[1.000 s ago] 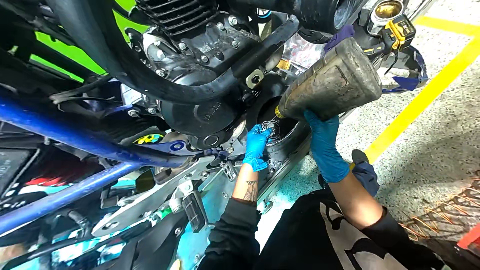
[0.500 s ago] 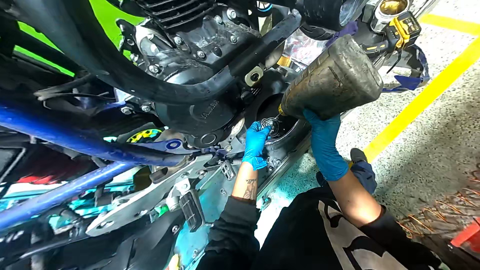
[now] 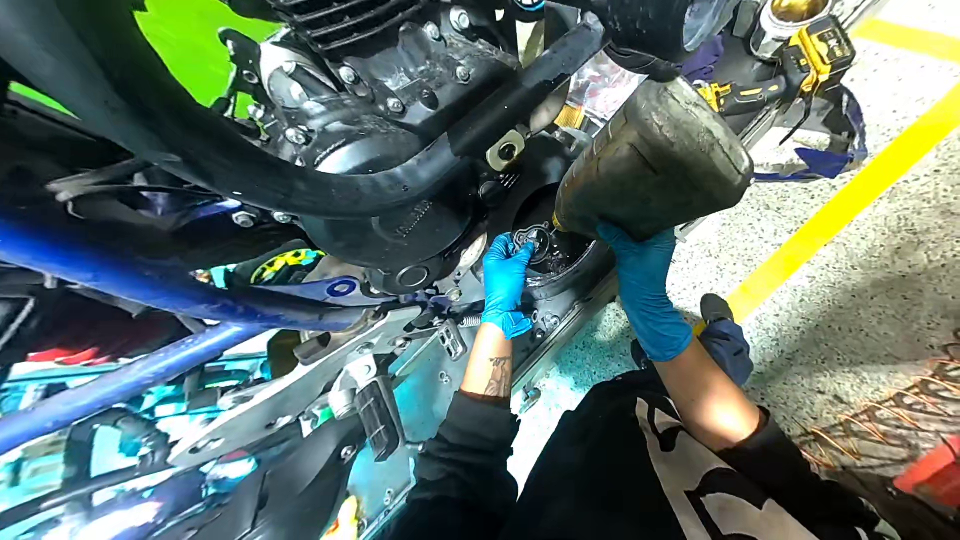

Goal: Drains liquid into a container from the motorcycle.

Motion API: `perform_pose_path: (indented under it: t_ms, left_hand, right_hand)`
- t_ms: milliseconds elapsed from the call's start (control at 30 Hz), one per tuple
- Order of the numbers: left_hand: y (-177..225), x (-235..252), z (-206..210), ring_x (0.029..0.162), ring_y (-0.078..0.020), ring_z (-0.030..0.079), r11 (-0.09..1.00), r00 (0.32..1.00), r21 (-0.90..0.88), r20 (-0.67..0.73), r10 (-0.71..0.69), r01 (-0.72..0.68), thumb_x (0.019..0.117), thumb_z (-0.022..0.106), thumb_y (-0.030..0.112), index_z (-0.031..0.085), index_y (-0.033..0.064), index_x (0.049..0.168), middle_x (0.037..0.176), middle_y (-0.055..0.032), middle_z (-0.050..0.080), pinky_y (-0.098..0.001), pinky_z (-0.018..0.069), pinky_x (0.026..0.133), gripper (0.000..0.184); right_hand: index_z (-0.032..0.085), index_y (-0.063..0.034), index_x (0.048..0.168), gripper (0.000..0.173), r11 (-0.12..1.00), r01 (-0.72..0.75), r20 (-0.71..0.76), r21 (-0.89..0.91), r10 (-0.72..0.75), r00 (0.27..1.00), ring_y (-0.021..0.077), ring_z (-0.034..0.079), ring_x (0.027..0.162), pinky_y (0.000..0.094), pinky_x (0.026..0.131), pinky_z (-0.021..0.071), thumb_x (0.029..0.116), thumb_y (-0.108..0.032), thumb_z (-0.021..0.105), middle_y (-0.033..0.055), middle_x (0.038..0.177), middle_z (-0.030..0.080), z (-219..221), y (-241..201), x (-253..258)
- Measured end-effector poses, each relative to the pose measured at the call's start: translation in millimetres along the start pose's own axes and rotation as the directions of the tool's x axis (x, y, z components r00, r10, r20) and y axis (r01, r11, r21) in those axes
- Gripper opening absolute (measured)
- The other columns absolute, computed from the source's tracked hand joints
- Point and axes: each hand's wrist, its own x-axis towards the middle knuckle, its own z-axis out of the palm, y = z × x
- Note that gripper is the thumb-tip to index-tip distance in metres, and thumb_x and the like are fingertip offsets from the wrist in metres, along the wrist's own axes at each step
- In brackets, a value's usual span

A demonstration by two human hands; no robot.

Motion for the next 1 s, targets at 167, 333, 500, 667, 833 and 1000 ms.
perform_pose_path:
  t_ms: [167, 333, 500, 667, 833, 1000]
  left_hand:
    - [1.8, -2.8, -0.6, 0.091, -0.0131, 0.064, 1.0, 1.0, -0.027, -0.017, 0.002, -0.003, 0.0941, 0.072, 0.006, 0.065, 0.0012, 0.115, 0.099, -0.0096, 0.066, -0.0316, 0.0549, 0.085, 0.023]
    - [1.9, -3.8, -0.9, 0.092, -0.0099, 0.067, 0.997, 0.999, -0.063, -0.028, 0.045, -0.046, 0.0922, 0.072, 0.003, 0.067, 0.0007, 0.114, 0.102, -0.0088, 0.07, -0.0282, 0.0556, 0.086, 0.023]
    - [8.5, -7.1, 0.5, 0.07, -0.0122, 0.065, 0.994, 0.997, -0.092, -0.039, -0.06, 0.056, 0.093, 0.074, 0.009, 0.064, 0.0006, 0.105, 0.086, -0.0077, 0.065, -0.0291, 0.0585, 0.068, 0.018]
    - [6.9, -6.7, 1.3, 0.064, -0.0113, 0.063, 0.988, 0.993, -0.103, -0.023, -0.115, 0.112, 0.0931, 0.074, 0.008, 0.064, 0.001, 0.102, 0.083, -0.0064, 0.066, -0.0277, 0.0579, 0.062, 0.015]
    - [5.1, -4.7, 0.0, 0.064, -0.0121, 0.063, 0.99, 0.992, -0.082, -0.033, -0.121, 0.118, 0.0927, 0.075, 0.01, 0.065, 0.0016, 0.103, 0.083, -0.0074, 0.066, -0.0281, 0.0574, 0.061, 0.017]
    - [7.2, -7.0, -2.1, 0.068, -0.0126, 0.065, 0.99, 0.992, -0.07, -0.025, -0.122, 0.12, 0.0938, 0.073, 0.01, 0.064, 0.0012, 0.106, 0.085, -0.0077, 0.066, -0.0291, 0.0584, 0.065, 0.017]
  right_hand:
    - [0.052, 0.0012, 0.125, 0.061, 0.999, -0.035, 0.004, -0.015, 0.035, 0.999, 0.0196, 0.069, 0.107, 0.0407, 0.096, 0.0596, 0.0728, 0.009, 0.082, 0.0102, 0.113, 0.069, -1.6, -1.0, -2.5]
    - [0.052, 0.0005, 0.122, 0.059, 0.994, -0.009, 0.011, 0.112, 0.008, 1.0, 0.0154, 0.069, 0.105, 0.0362, 0.095, 0.0592, 0.0722, 0.011, 0.081, 0.0069, 0.11, 0.069, 7.7, -15.2, -3.0]
    - [0.056, -0.0012, 0.118, 0.056, 0.989, 0.062, 0.034, 0.136, -0.068, 0.997, 0.0122, 0.07, 0.103, 0.0342, 0.095, 0.0594, 0.0702, 0.012, 0.082, 0.0027, 0.107, 0.072, 10.1, -20.6, -8.8]
    - [0.061, -0.003, 0.116, 0.057, 0.981, 0.137, 0.085, 0.138, -0.15, 0.985, 0.0143, 0.071, 0.103, 0.0375, 0.096, 0.06, 0.0669, 0.008, 0.088, 0.0027, 0.108, 0.073, 4.3, -7.2, -11.9]
    - [0.063, -0.0037, 0.117, 0.06, 0.986, 0.138, 0.111, 0.093, -0.148, 0.983, 0.0155, 0.071, 0.104, 0.0388, 0.096, 0.0601, 0.065, 0.003, 0.091, 0.0034, 0.109, 0.074, -0.1, -0.6, -12.2]
    - [0.06, -0.0011, 0.119, 0.062, 0.989, 0.096, 0.104, 0.112, -0.108, 0.989, 0.0184, 0.071, 0.104, 0.041, 0.096, 0.0603, 0.0655, 0.005, 0.09, 0.0064, 0.11, 0.073, 6.6, 0.4, -15.7]
